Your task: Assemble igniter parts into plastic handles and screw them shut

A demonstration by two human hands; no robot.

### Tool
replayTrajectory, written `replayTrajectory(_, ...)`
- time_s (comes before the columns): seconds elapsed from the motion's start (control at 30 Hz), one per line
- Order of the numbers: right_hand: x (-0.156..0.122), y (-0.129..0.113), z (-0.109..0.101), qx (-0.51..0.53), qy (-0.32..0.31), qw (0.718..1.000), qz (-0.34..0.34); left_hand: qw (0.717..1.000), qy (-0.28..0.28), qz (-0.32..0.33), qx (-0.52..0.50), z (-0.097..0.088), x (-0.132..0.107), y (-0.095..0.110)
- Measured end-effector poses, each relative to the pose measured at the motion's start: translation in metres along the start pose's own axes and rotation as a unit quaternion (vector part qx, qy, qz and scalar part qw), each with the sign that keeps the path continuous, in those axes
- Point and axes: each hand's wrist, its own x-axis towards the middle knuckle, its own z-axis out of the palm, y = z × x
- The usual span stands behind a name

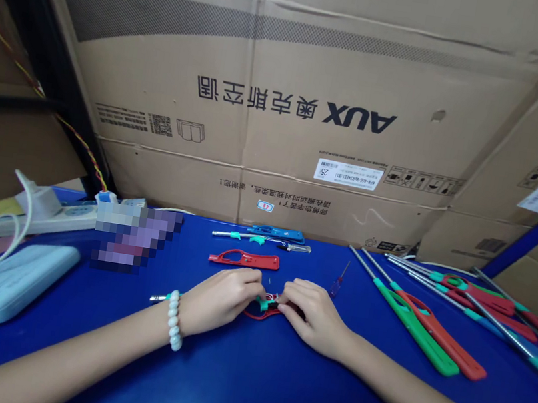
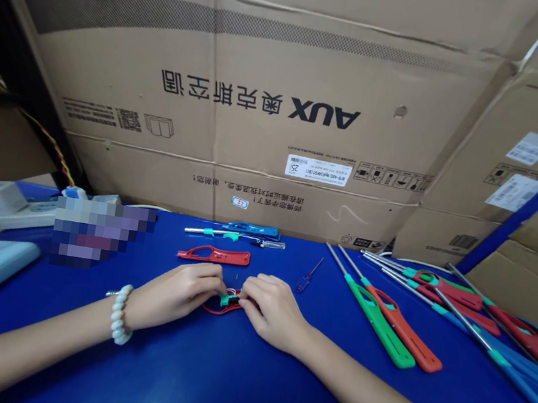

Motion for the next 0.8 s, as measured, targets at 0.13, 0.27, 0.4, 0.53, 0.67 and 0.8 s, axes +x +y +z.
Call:
replayTrajectory(0.13, -0.0006, 0.0001, -0.0002, -0.015, -0.009, 1.000, -0.002, 1.000, -0.005, 0.003, -0.002, -0.0012, -0.0004, -0.0004)
replayTrajectory(0.27, -0.0005, 0.0005, -0.0007, -0.031, -0.020, 0.999, -0.006, 1.000, -0.004, 0.009, -0.002, -0.0030, -0.0004, 0.0003)
replayTrajectory(0.4, 0.0000, 0.0000, -0.0001, -0.055, -0.025, 0.998, -0.015, 1.000, -0.006, 0.009, -0.002, -0.0024, -0.0007, -0.0005)
replayTrajectory(0.53, -0.0002, -0.0010, 0.0008, -0.054, -0.022, 0.998, -0.011, 1.000, -0.006, 0.013, 0.017, 0.0003, -0.0012, -0.0011)
replayTrajectory(0.67, -0.0002, -0.0024, 0.0004, -0.031, -0.017, 0.999, 0.001, 0.998, -0.005, 0.028, 0.063, 0.0019, -0.0015, 0.0003)
replayTrajectory(0.8, -0.0002, -0.0021, 0.0007, -0.029, -0.017, 0.999, 0.008, 0.994, -0.013, 0.034, 0.100, 0.0016, -0.0015, 0.0028)
